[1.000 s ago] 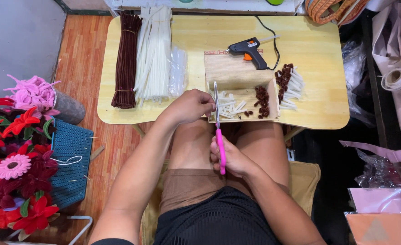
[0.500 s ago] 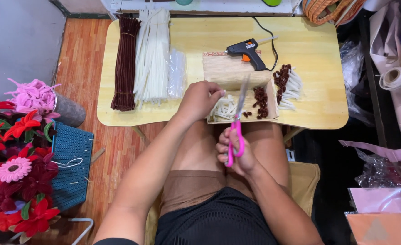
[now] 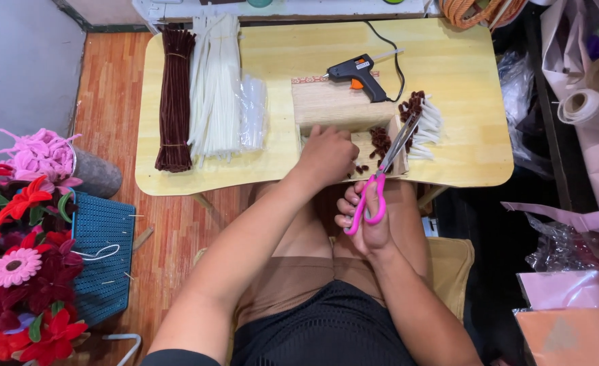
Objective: The person sits at a table and uses pink scissors to cut long white craft sticks into short pieces. They repeatedly pick up sticks from a bundle, cut them, and place the pieces into a small wooden box. A hot glue gun and other craft supplies are visible on the table.
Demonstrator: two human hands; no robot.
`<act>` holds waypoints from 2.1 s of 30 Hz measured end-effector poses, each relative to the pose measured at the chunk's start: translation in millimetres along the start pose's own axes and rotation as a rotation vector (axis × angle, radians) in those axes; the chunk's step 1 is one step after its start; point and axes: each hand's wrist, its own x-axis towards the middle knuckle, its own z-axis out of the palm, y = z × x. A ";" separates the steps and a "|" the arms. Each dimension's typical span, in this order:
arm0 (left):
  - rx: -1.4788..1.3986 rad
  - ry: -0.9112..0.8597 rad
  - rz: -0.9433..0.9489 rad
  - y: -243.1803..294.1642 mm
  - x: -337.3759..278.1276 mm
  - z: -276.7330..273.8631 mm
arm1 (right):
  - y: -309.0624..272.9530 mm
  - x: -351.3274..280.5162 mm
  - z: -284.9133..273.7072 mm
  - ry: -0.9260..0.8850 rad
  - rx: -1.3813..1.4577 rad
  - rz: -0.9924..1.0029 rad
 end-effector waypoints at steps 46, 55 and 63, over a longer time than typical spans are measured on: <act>-0.482 0.935 -0.379 -131.4 -134.8 -75.7 | 50.4 5.3 -40.4 -0.219 -0.622 0.053; -0.381 0.523 -0.737 -212.9 -99.7 -57.2 | 58.8 5.3 -42.9 -0.205 -0.651 0.117; -0.424 0.373 -0.922 -209.0 -89.4 -76.4 | 54.7 2.3 61.2 -0.166 -0.624 0.352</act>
